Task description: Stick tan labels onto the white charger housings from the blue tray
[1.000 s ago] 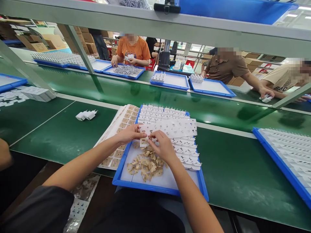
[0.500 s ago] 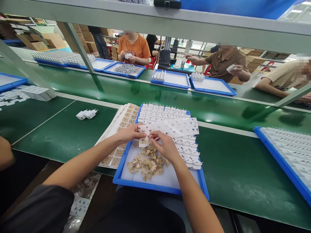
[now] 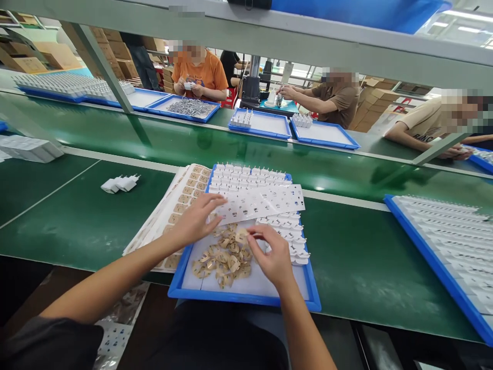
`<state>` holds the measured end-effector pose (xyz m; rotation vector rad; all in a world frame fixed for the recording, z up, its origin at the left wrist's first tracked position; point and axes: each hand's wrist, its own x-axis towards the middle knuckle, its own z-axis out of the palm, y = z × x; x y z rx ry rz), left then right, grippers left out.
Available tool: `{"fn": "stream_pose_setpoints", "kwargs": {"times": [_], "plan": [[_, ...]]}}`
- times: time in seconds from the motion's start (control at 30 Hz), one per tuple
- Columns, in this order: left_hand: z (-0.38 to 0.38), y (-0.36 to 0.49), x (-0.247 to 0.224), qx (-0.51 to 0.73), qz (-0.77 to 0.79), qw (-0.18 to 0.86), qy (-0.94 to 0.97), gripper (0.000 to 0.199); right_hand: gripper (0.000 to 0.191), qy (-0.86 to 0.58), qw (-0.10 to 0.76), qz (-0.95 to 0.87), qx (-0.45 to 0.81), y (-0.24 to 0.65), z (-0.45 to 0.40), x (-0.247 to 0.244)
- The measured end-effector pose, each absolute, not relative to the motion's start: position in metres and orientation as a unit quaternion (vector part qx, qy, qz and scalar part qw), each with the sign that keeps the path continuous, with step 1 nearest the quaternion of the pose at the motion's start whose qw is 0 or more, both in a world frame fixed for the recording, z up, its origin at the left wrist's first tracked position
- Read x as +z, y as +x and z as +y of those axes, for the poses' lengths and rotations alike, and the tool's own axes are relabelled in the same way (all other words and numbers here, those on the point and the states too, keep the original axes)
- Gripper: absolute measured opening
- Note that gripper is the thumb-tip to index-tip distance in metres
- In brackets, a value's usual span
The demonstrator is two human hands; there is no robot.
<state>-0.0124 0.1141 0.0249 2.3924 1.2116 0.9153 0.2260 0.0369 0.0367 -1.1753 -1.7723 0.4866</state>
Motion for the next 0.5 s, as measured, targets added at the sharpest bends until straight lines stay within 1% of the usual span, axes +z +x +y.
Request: {"fn": "stream_pose_setpoints", "kwargs": {"times": [0.07,0.13,0.23,0.3,0.33,0.4,0.5], "plan": [[0.109,0.001,0.024,0.274,0.37,0.136,0.877,0.029,0.011,-0.48,0.456,-0.723,0.197,0.231,0.016,0.032],[0.11,0.017,0.022,0.236,0.338,0.119,0.903,0.026,0.013,-0.478,0.444,-0.73,0.205,0.237,-0.004,0.024],[0.118,0.047,0.02,0.207,0.318,0.059,0.923,0.035,0.02,-0.484,0.429,-0.734,0.205,0.245,-0.024,0.011],[0.123,0.068,0.017,0.188,0.308,0.013,0.932,0.042,0.021,-0.49,0.439,-0.727,0.198,0.25,-0.032,0.005],[0.124,0.077,0.016,0.176,0.303,-0.007,0.937,0.043,0.021,-0.493,0.448,-0.72,0.195,0.252,-0.035,0.004],[0.125,0.091,0.013,0.155,0.297,-0.034,0.942,0.037,0.02,-0.501,0.463,-0.705,0.194,0.256,-0.04,0.002],[0.121,0.098,0.01,0.148,0.291,-0.042,0.944,0.023,0.021,-0.496,0.471,-0.699,0.207,0.261,-0.044,0.002]]}}
